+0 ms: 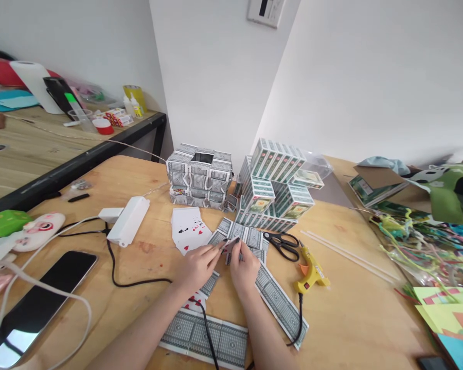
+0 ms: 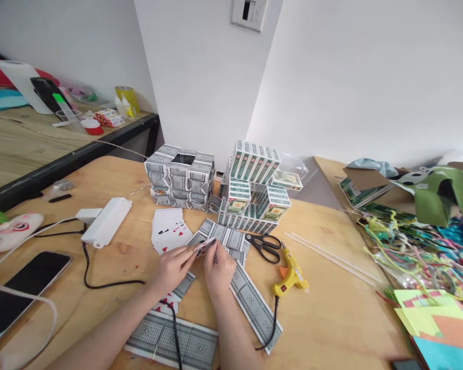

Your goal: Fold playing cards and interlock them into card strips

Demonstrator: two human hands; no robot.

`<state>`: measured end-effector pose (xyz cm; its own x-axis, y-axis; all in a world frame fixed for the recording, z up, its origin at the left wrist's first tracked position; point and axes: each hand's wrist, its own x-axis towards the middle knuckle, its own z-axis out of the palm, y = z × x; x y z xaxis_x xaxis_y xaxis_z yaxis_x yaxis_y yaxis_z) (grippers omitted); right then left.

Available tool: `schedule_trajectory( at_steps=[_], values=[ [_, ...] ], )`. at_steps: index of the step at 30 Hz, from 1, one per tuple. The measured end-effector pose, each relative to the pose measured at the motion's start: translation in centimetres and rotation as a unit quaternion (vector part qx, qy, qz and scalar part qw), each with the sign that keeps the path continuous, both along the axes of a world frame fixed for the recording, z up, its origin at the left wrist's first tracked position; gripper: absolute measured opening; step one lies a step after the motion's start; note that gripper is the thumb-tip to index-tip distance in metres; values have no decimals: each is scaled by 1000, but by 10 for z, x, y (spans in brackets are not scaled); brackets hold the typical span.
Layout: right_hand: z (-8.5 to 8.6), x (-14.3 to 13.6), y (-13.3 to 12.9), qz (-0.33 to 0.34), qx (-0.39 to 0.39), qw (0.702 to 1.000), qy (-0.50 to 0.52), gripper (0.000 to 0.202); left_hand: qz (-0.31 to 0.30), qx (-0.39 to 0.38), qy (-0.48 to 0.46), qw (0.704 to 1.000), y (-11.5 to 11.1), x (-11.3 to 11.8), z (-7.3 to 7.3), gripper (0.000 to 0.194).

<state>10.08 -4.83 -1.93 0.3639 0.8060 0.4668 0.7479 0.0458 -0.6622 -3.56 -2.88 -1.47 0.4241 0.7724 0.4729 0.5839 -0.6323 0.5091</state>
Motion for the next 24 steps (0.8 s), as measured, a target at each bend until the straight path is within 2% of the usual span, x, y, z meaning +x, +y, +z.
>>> schedule_trajectory(
  at_steps=[5, 9, 18, 24],
  values=[
    [7, 1, 2, 70, -49, 990, 108, 30, 72, -34, -36, 996, 1, -1, 1, 18],
    [6, 2, 5, 107, -67, 983, 137, 27, 107, -43, -55, 992, 2, -3, 0, 17],
    [-3, 8, 9, 141, -41, 981, 129, 26, 107, -76, -84, 988, 8, -5, 1, 17],
    [-3, 7, 9, 135, -33, 984, 108, 23, 100, -85, -98, 986, 9, -6, 2, 16]
  ],
)
